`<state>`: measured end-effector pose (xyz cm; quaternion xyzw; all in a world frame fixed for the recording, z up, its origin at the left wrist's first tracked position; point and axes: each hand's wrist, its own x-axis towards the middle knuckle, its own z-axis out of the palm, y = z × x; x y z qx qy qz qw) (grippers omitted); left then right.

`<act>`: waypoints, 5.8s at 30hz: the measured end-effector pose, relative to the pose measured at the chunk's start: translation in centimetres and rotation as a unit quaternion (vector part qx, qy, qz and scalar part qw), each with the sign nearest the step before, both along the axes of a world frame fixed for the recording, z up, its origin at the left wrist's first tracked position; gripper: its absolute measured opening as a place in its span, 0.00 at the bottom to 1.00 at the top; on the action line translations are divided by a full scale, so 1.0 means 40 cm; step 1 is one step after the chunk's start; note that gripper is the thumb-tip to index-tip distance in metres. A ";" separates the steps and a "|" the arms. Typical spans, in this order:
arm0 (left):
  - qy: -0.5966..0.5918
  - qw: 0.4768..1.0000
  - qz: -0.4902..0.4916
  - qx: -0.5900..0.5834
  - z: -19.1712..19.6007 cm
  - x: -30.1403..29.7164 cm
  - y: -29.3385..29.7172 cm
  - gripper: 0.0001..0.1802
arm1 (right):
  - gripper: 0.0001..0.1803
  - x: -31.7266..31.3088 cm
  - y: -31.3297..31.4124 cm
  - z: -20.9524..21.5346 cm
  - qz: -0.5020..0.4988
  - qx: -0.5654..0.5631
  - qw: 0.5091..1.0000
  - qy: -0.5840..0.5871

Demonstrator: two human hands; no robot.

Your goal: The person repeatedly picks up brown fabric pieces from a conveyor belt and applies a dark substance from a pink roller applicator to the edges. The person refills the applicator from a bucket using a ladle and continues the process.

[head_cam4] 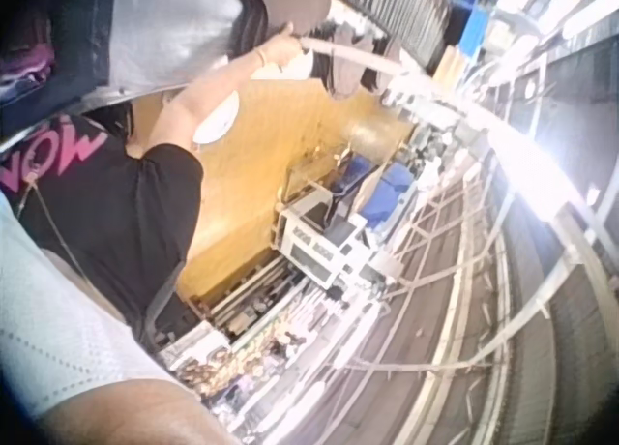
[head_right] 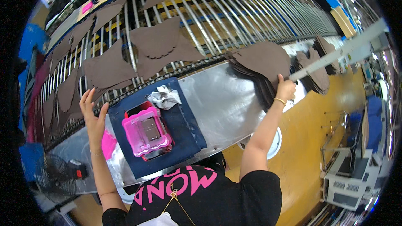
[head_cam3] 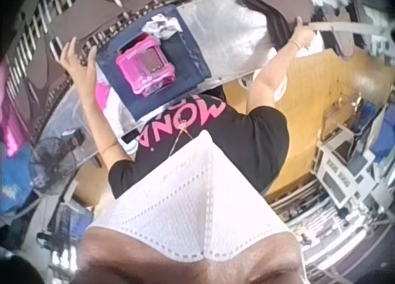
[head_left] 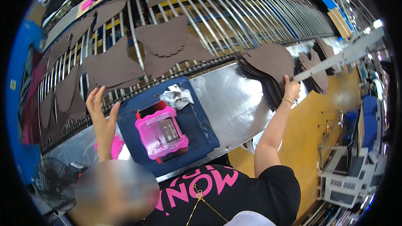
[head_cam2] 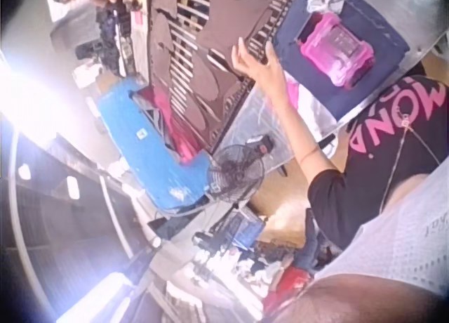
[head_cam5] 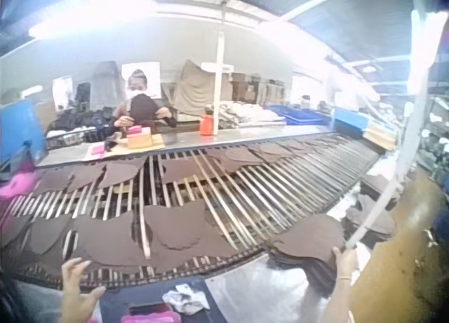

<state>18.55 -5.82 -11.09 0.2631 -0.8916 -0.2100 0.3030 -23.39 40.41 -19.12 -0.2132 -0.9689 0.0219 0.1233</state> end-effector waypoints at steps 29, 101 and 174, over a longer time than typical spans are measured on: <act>0.037 0.996 -0.029 0.078 -0.008 0.051 0.033 0.31 | 0.22 -0.025 0.140 0.030 0.211 -0.147 0.966 0.021; -0.045 0.876 -0.380 0.293 0.277 -0.341 0.182 0.20 | 0.08 0.297 -0.023 0.359 0.544 -0.369 0.743 0.128; -0.042 0.879 -0.215 0.423 0.185 -0.087 0.068 0.21 | 0.14 0.483 -0.447 0.355 0.529 -0.582 0.617 0.028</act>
